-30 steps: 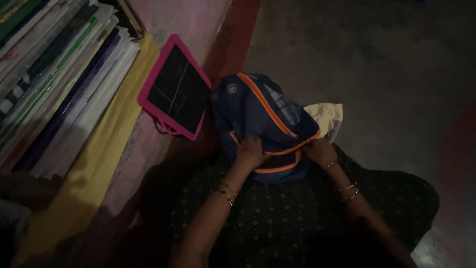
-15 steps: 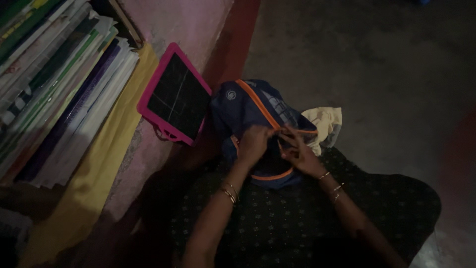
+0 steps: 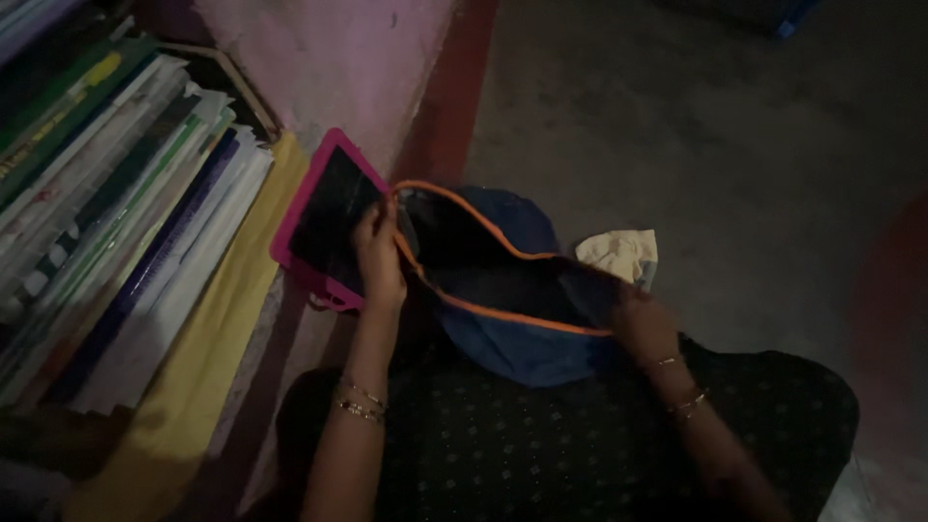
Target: The person wipes pieces of paper using a cloth and سپس puts the papers on top of a stack of books and files. The person then picks up a bag and puts a slate inside it.
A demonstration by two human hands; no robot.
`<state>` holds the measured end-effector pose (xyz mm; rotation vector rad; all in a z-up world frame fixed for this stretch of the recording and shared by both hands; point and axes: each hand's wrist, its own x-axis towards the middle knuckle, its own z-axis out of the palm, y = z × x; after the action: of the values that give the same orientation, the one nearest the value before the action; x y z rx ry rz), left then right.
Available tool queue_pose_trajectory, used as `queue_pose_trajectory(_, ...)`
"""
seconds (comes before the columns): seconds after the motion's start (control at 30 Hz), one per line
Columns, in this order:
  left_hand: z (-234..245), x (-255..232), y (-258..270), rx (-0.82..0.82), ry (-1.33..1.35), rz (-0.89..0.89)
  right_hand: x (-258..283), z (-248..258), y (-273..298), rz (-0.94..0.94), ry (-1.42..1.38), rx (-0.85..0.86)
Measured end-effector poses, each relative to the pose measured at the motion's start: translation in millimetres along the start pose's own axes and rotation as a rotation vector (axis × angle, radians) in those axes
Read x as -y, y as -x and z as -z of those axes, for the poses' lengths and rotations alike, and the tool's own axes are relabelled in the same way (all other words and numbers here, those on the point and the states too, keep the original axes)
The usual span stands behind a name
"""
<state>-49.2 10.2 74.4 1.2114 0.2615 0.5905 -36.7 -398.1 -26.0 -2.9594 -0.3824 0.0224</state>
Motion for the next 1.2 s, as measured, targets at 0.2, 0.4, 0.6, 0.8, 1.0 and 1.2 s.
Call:
queue_pose_trajectory(0.2, 2, 14, 26, 0.043, 0.038, 0.197, 14, 34, 19, 0.269, 0.026, -0.211)
queue_pose_trajectory(0.4, -11, 61, 36, 0.155, 0.045, 0.236, 66, 17, 20, 0.364, -0.295, 0.441)
queue_pose_trajectory(0.6, -46, 67, 15, 0.172, 0.271, 0.177, 111, -47, -5, 0.397, -0.243, 0.755)
queue_pose_trajectory(0.8, -152, -6, -17, 0.380, 0.322, 0.226, 111, -123, -35, 0.219, 0.011, 0.415)
queue_pose_trajectory(1.0, -151, -18, -25, 0.482, 0.213, -0.226, 99, -110, -78, 0.102, 0.051, 0.303)
queue_pose_trajectory(1.2, -71, 126, -24, 0.327, -0.173, -0.412, 87, -137, -47, 0.617, -0.239, 0.342)
